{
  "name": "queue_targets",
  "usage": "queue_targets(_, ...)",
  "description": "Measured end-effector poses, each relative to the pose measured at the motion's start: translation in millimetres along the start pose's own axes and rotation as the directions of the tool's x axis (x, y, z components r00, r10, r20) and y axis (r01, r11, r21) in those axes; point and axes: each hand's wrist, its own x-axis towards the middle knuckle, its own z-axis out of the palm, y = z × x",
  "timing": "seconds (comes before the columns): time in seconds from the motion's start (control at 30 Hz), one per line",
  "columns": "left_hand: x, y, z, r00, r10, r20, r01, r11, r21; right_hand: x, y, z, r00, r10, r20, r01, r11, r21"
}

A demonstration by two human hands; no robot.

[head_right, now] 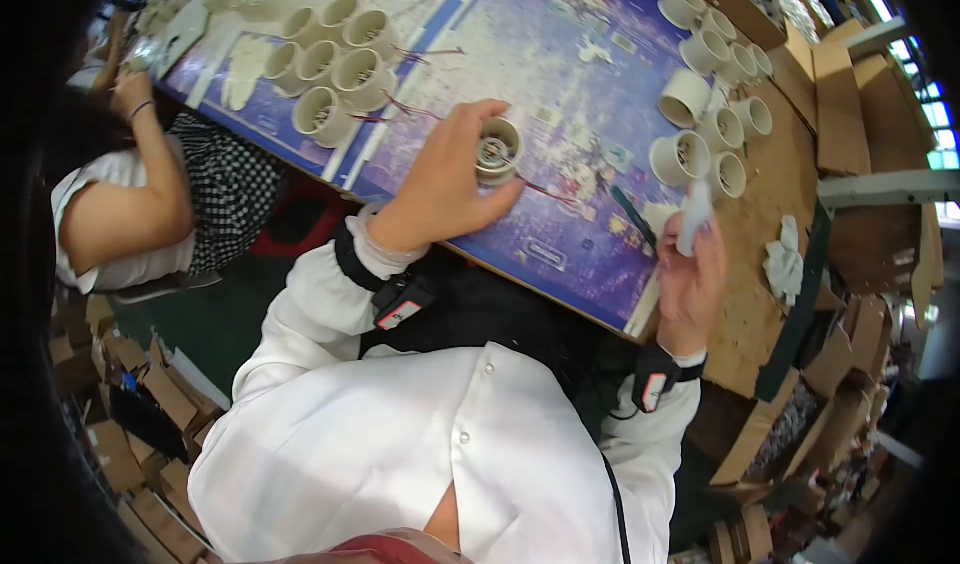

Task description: Applying glue and assembling small components into plastic cups.

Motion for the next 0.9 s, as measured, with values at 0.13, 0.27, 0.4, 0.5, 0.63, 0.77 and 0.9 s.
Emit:
queue_targets(0.13,-5.3,-5.3,-10.8,0.999,0.038,0.002,-0.038,0.999,0.016,-0.8,-2.6,-5.5,0.997,-0.073,-0.021,0.074,0.997,0.012)
queue_targets(0.27,-12.7,-11.0,-37.7,0.999,0.042,0.016,-0.045,0.981,0.187,1.2,0.2,-19.1,0.995,-0.093,-0.031,0.094,0.996,0.01)
queue_targets(0.4,-23.0,-12.1,-69.8,0.997,0.07,-0.012,-0.057,0.891,0.451,1.0,0.2,-22.5,0.996,-0.087,-0.037,0.088,0.995,0.04)
queue_targets(0.5,-27.2,-12.2,-78.1,0.997,0.042,-0.066,0.004,0.816,0.579,-4.0,-1.5,-24.7,0.994,-0.084,-0.067,0.086,0.996,0.023)
queue_targets(0.63,-32.9,-26.5,-77.9,0.973,-0.046,-0.226,0.188,0.722,0.665,-6.4,-2.7,-29.4,0.992,-0.118,-0.04,0.114,0.988,-0.103)
queue_targets(0.77,-26.1,-50.0,-74.4,0.972,-0.002,-0.235,0.137,0.817,0.56,-17.2,-9.4,-55.8,0.984,-0.164,-0.071,0.149,0.971,-0.186)
queue_targets(0.9,-13.1,-64.6,-74.1,0.969,0.012,-0.247,0.135,0.81,0.571,-31.0,-15.8,-80.3,0.965,-0.194,-0.176,0.129,0.936,-0.327)
